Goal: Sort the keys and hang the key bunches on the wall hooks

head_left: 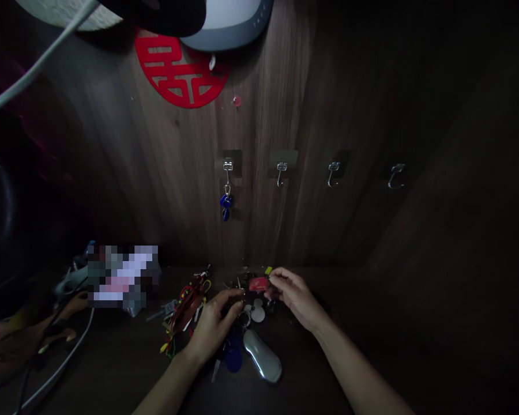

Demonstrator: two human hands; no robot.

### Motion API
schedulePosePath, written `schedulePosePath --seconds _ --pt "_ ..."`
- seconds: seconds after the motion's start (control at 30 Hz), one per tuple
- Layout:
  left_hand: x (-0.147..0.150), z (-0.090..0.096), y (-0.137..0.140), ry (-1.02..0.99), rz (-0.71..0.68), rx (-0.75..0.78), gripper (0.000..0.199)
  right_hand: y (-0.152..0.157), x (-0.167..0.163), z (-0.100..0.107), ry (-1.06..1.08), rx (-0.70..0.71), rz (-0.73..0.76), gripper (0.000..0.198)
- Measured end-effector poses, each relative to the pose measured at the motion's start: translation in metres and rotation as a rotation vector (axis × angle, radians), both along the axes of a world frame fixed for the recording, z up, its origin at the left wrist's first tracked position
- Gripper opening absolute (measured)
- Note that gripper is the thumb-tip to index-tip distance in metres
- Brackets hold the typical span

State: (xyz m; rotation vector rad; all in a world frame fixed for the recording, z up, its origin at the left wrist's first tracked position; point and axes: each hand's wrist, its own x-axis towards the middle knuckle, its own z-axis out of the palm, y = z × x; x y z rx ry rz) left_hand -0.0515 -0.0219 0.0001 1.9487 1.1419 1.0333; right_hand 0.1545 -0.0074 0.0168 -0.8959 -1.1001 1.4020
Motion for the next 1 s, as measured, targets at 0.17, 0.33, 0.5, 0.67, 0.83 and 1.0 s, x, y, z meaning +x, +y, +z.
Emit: schedulePosePath --seconds 0.17,0.33,0.5,0.67,0.83,1.0 --pt "0.007 0.0 -0.003 0.017 -0.046 -0.037 0.028 -0.005 -0.019 0.001 0.202 -0.035 0.079 0.025" --pt "0.016 -0.001 -0.005 0.07 -0.056 0.002 0.027 -0.006 -0.033 -0.003 0.333 -0.052 0.085 0.024" --pt "0.016 -0.004 -0.001 -0.025 -0.046 -0.017 0.027 -0.004 -0.034 -0.007 0.368 -0.057 0.043 0.025" --pt "0.012 -0.001 0.002 -0.261 -0.048 -0.194 0.031 0.001 -0.028 -0.012 0.35 -0.066 0.004 0.025" --pt "0.009 0.003 0.003 -0.449 -0.037 -0.313 0.032 0.001 -0.027 -0.012 0.258 -0.073 -0.023 0.026" --pt "0.003 0.007 0.005 -0.567 0.003 -0.354 0.032 -0.002 -0.028 -0.009 0.15 -0.055 -0.009 0.027"
